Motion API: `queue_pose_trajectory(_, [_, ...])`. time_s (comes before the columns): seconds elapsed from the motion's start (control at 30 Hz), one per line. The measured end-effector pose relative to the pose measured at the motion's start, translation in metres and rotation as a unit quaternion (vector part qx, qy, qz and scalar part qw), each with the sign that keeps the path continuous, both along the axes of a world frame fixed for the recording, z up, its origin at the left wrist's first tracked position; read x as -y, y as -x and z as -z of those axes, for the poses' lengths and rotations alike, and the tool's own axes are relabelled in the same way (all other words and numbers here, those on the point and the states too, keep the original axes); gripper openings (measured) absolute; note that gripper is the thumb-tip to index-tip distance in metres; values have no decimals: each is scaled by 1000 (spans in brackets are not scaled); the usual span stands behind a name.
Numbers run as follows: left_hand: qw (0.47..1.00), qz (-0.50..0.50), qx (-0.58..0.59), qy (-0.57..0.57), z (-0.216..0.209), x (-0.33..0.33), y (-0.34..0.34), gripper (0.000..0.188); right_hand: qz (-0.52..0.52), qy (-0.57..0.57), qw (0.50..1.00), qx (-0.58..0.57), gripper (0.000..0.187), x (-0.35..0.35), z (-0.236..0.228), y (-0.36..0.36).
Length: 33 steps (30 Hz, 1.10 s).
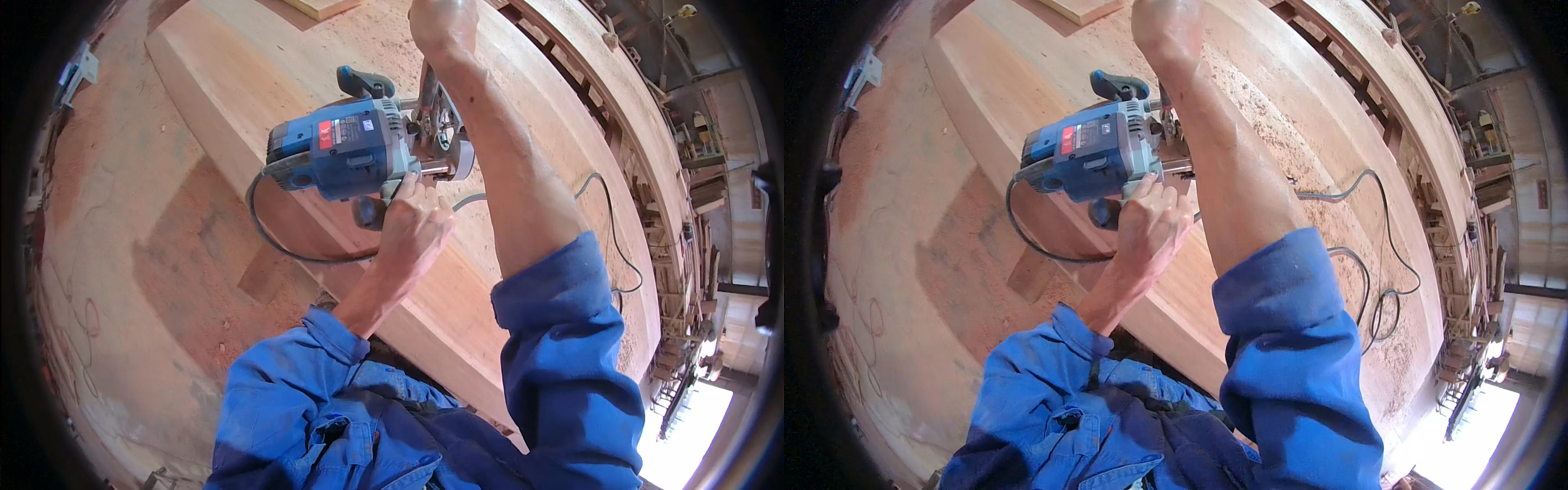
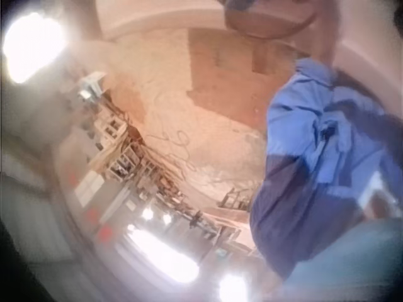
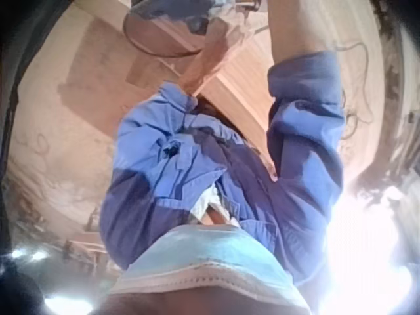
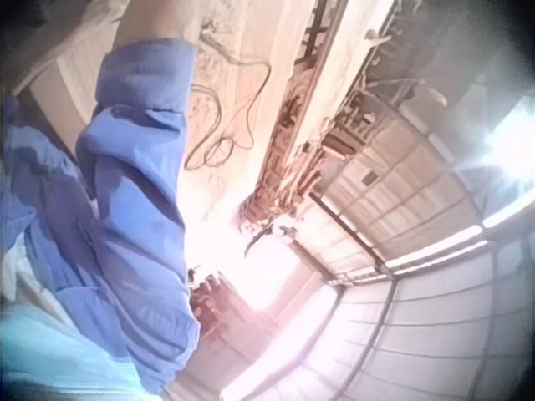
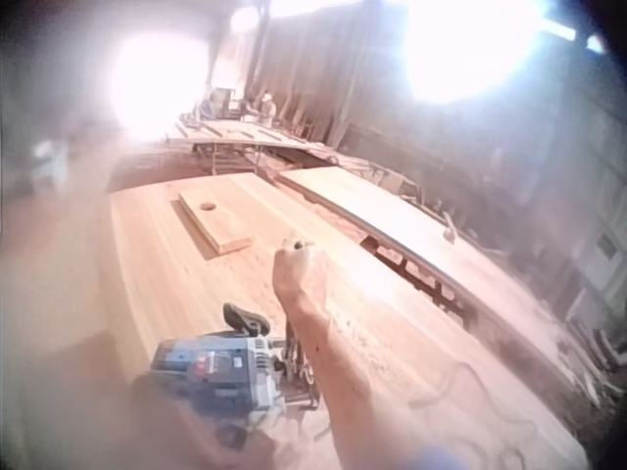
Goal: The person uses a handheld electric router to shape the edge of a large wooden panel. They guide the tool along the curved edge, then adjust the router's depth and position before continuing the routing operation.
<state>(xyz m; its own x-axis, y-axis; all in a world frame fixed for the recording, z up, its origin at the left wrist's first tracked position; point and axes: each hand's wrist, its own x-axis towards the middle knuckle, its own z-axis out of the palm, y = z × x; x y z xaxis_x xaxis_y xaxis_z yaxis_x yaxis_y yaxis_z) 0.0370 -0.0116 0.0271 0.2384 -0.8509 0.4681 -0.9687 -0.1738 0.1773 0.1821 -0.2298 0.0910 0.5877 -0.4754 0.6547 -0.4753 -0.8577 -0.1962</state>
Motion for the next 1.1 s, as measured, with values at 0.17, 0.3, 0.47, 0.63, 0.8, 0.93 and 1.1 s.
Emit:
queue_pose_trajectory(0.17, [1000,-18,-6,-25,-10,-8,8,10,1,-214,963,163,23,-24,-29,16])
queue_pose_trajectory(0.3, [999,-17,-18,-31,-1,-10,8,9,13,81,990,-111,23,6,-21,1])
queue_pose_trajectory(0.47, [999,-18,28,-39,-1,-6,-9,5,29,97,994,-51,19,23,-1,-19])
queue_pose_trajectory(0.63, [999,-20,21,-34,-2,-9,-4,7,34,96,993,-58,17,19,2,-11])
queue_pose_trajectory(0.8, [999,-9,-15,-45,-11,-13,1,5,35,122,989,-81,18,17,-22,-7])
queue_pose_trajectory(0.93, [997,-22,7,-68,-3,-14,-2,8,37,93,984,-148,19,29,-10,-28])
queue_pose_trajectory(1.1, [999,-6,-2,-51,7,-8,1,4,85,82,989,-88,17,41,12,-20])
